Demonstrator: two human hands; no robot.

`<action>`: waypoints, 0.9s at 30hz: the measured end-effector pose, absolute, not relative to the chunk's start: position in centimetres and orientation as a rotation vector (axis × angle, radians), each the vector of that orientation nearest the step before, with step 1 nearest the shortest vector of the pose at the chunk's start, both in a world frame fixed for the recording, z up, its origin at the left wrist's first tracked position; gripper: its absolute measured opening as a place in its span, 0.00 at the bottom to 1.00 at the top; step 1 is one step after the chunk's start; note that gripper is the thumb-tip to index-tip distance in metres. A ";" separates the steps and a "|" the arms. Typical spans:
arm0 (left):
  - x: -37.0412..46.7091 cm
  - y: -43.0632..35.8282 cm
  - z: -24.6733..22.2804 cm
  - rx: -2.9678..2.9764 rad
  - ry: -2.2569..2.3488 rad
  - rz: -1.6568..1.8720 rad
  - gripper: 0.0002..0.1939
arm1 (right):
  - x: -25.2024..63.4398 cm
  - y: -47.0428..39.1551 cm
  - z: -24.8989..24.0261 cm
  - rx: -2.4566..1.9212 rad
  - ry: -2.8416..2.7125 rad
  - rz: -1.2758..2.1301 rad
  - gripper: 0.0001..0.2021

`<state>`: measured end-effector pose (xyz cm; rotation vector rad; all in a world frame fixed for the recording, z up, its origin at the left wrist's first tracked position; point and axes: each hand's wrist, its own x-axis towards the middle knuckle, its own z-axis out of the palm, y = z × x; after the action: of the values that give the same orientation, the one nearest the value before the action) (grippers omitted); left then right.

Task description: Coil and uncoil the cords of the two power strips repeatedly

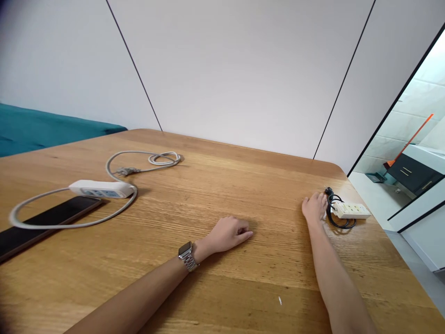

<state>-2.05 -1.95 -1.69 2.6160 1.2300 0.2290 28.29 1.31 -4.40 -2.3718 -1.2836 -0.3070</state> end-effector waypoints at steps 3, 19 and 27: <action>-2.1 -1.9 -1.8 2.617 1.222 0.243 0.16 | 30.1 1.7 -4.2 -2.429 -1.143 -0.312 0.26; -7.4 0.2 0.1 2.412 1.505 0.280 0.13 | 31.3 2.1 -3.5 -2.536 -0.940 -0.213 0.19; -23.5 5.2 3.6 2.108 2.384 0.677 0.14 | 30.7 2.0 -3.5 -2.564 -1.111 -0.369 0.15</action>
<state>-23.52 5.17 3.62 2.1084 2.3842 0.6768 30.67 2.04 -3.48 -2.5640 -1.1112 -0.3688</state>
